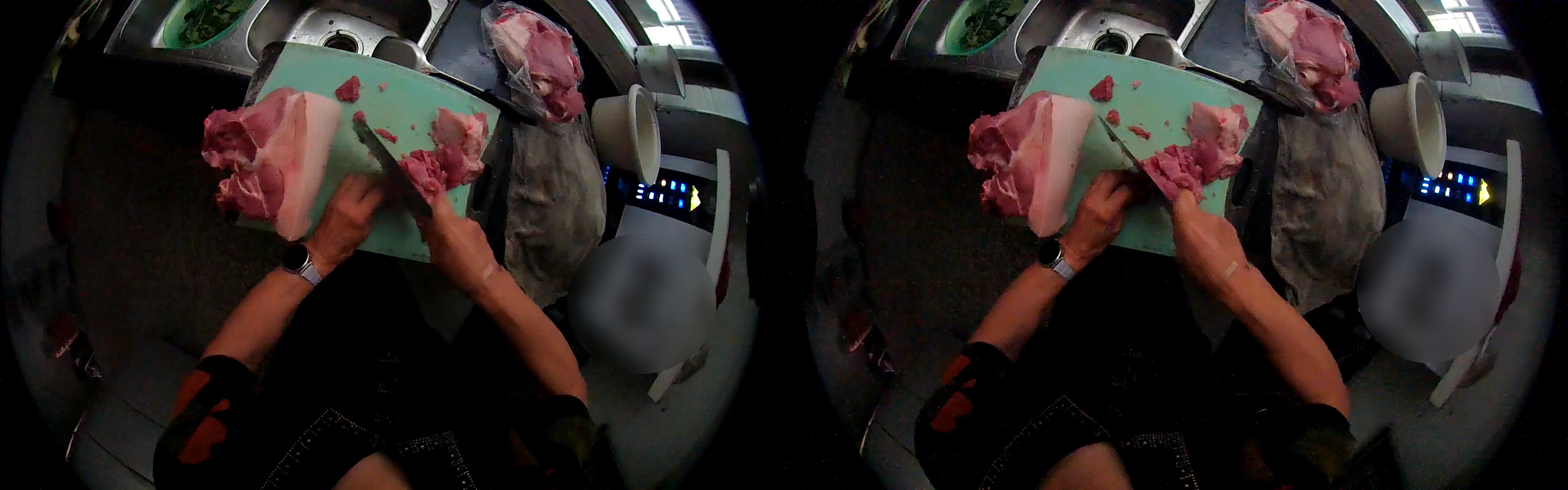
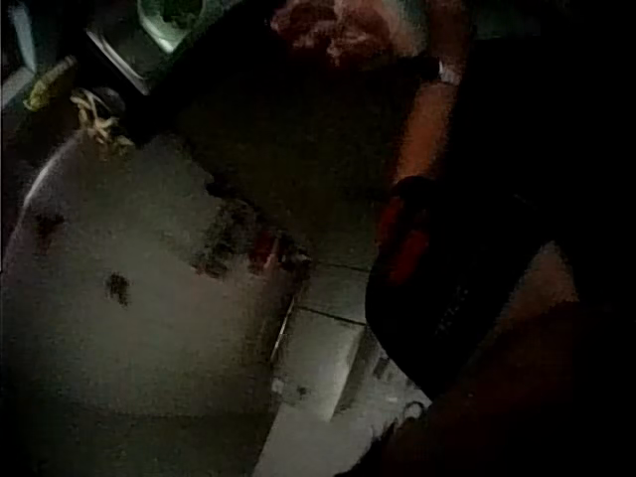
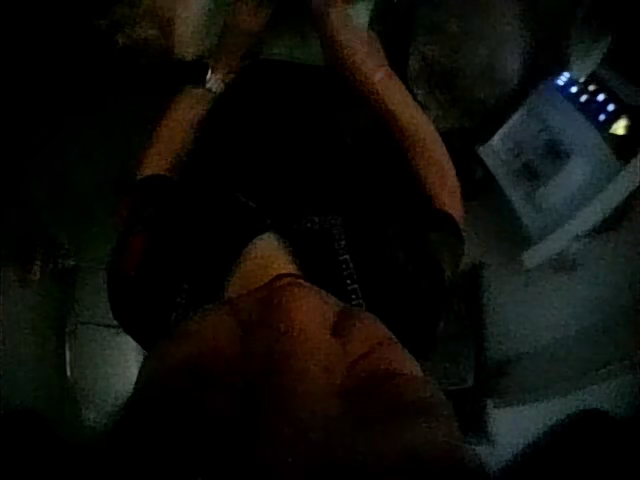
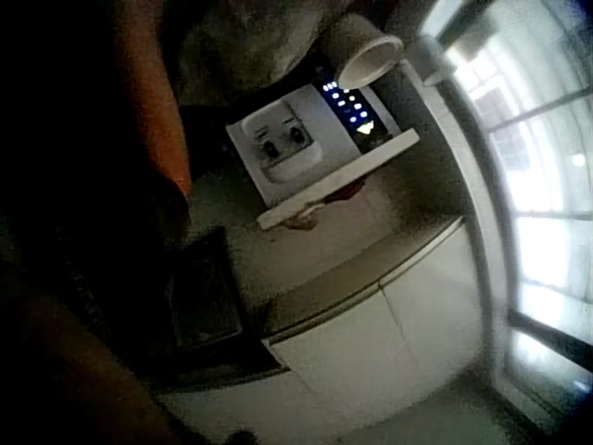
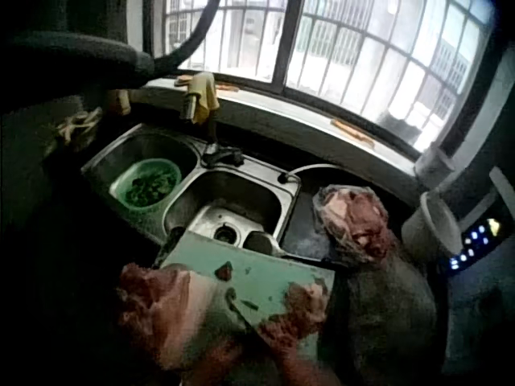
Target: The person uses a cleaver to slice and trim pieces of raw pork on a green cutting board, moving the pieces by hand.
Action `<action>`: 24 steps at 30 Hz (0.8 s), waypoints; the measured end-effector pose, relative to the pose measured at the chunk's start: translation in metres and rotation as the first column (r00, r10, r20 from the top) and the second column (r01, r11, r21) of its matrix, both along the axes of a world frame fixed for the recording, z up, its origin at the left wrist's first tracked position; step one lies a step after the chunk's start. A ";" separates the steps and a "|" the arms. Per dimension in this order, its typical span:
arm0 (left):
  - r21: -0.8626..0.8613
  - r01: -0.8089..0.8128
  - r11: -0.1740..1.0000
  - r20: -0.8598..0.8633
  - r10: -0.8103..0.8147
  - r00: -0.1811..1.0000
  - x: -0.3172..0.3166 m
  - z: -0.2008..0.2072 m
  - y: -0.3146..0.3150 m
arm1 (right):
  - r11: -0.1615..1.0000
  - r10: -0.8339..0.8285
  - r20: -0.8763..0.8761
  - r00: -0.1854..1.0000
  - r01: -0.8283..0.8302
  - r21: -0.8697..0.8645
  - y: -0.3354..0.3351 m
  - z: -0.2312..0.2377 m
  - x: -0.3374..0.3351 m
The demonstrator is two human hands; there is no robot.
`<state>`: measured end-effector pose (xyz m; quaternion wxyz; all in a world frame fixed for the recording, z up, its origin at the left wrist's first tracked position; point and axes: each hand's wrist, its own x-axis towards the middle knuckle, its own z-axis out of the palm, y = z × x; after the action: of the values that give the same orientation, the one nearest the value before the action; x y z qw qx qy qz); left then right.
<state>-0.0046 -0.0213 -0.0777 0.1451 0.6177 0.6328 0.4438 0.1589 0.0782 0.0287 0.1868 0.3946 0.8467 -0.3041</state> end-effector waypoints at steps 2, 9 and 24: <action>0.000 -0.060 0.998 0.025 0.060 0.998 0.000 -0.002 -0.004 | 0.998 0.025 0.064 0.998 -0.022 -0.051 -0.008 0.021 0.013; -0.067 -0.010 0.998 -0.046 0.007 0.999 0.004 -0.011 -0.006 | 0.999 -0.026 -0.045 0.999 0.025 -0.032 -0.020 -0.019 0.000; -0.008 0.003 1.000 -0.053 -0.003 0.999 0.006 0.000 -0.005 | 0.997 -0.067 -0.148 0.987 0.060 -0.048 -0.026 -0.023 0.003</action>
<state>0.0013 -0.0262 -0.0776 0.1311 0.6298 0.6371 0.4246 0.1619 0.0520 0.0061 0.1217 0.3934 0.8384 -0.3570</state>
